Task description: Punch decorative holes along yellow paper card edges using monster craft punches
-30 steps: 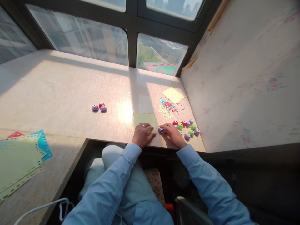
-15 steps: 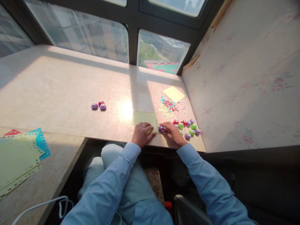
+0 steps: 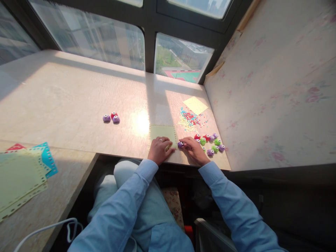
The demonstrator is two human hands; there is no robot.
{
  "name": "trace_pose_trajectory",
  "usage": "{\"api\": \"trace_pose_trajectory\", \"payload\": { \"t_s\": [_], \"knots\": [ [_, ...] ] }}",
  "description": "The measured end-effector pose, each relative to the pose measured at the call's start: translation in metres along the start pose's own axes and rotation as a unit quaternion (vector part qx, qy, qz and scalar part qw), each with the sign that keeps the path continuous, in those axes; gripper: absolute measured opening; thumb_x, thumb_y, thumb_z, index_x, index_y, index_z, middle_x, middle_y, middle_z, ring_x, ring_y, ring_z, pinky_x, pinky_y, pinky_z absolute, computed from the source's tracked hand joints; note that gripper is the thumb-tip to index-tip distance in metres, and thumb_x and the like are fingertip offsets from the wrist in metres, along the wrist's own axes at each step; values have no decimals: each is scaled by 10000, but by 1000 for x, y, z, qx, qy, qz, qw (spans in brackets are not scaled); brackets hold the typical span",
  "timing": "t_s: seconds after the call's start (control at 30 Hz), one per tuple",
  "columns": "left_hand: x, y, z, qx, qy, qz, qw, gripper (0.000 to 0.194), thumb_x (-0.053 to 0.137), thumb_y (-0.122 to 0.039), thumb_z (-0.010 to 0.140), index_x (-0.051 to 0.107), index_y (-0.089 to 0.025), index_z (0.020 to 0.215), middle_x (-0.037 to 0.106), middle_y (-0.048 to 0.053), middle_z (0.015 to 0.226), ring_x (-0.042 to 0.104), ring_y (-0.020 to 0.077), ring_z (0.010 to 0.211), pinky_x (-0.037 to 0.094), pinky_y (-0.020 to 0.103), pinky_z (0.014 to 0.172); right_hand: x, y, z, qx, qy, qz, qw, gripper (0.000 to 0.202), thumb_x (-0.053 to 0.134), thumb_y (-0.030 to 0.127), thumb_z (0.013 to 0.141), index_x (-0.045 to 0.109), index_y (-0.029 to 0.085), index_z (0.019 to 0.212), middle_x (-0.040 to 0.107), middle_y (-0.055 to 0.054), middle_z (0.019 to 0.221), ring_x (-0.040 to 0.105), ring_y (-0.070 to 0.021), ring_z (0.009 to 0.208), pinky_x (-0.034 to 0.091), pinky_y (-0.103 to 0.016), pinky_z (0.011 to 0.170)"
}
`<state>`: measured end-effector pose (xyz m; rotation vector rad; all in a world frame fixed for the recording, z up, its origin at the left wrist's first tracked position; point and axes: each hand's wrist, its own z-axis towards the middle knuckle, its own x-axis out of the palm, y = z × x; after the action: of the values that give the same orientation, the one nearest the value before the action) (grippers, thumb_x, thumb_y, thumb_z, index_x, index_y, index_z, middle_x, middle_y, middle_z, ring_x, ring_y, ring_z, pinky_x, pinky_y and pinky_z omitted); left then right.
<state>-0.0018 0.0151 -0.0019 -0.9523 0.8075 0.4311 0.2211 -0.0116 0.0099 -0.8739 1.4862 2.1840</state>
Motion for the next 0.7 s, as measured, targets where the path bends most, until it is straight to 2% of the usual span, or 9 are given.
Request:
{"api": "trace_pose_trajectory", "payload": {
  "t_s": [0.43,0.7],
  "knots": [
    [0,0,0,2,-2,-5,1000,162,753,-363,805,730,-232,897,711,42,1038,606,231,961,444,386,834,1,-4,2,6,10,5,1000,284,538,285,953,656,232,1205,615,-87,1111,609,-175,1022,532,-314,892],
    [1,0,0,3,-1,-3,1000,176,761,-380,798,730,-237,895,706,43,1035,597,230,955,442,388,840,2,-4,7,40,24,5,999,332,572,362,934,650,234,1230,609,-86,1097,614,-179,986,532,-313,862]
  ]
}}
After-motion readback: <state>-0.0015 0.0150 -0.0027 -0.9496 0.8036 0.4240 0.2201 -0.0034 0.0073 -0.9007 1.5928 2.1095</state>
